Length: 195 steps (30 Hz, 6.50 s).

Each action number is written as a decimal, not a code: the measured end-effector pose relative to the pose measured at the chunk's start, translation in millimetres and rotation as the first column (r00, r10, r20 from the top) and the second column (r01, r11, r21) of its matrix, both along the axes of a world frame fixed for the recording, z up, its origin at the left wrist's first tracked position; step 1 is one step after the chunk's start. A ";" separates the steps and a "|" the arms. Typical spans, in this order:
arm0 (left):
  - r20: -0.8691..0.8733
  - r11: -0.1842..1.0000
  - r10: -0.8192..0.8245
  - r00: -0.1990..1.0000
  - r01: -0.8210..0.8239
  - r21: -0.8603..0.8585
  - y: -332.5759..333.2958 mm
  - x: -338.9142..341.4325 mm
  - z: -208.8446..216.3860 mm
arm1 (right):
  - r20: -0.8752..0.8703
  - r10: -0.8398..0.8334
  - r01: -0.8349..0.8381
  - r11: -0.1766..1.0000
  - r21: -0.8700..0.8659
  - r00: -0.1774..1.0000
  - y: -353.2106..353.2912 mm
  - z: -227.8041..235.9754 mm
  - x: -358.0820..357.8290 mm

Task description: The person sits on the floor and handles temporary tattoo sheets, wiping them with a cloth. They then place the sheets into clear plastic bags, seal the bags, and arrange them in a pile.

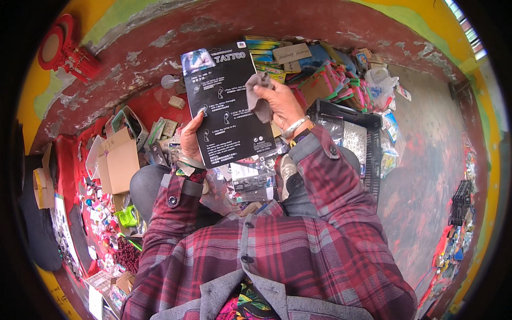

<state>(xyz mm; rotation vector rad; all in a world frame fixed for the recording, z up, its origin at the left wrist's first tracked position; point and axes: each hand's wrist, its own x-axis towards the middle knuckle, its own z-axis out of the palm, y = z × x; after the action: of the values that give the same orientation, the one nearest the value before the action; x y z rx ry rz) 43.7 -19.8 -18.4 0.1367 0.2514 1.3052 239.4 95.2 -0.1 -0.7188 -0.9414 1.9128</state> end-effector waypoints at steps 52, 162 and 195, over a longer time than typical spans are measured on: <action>-0.148 0.929 0.369 0.917 -0.358 0.097 20.0 -65.0 -25.1 | 0.775 -0.629 -0.642 0.568 0.515 0.066 70.6 18.2 154.1; -0.740 0.695 0.416 0.528 -0.710 -0.115 -268.0 -54.7 -5.2 | -0.130 -0.193 0.183 0.979 -0.085 0.972 -17.9 -41.9 63.9; -0.956 0.829 -0.028 -0.292 -0.541 0.141 -278.0 -62.4 -33.5 | -0.239 -0.286 0.273 0.958 -0.089 0.928 -37.5 -34.1 174.3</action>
<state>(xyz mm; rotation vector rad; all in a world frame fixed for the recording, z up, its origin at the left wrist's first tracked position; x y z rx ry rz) -18.7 -297.8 -51.9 0.9117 2.1948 1.2384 413.7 57.7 -34.2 -0.5909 -0.5969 1.7301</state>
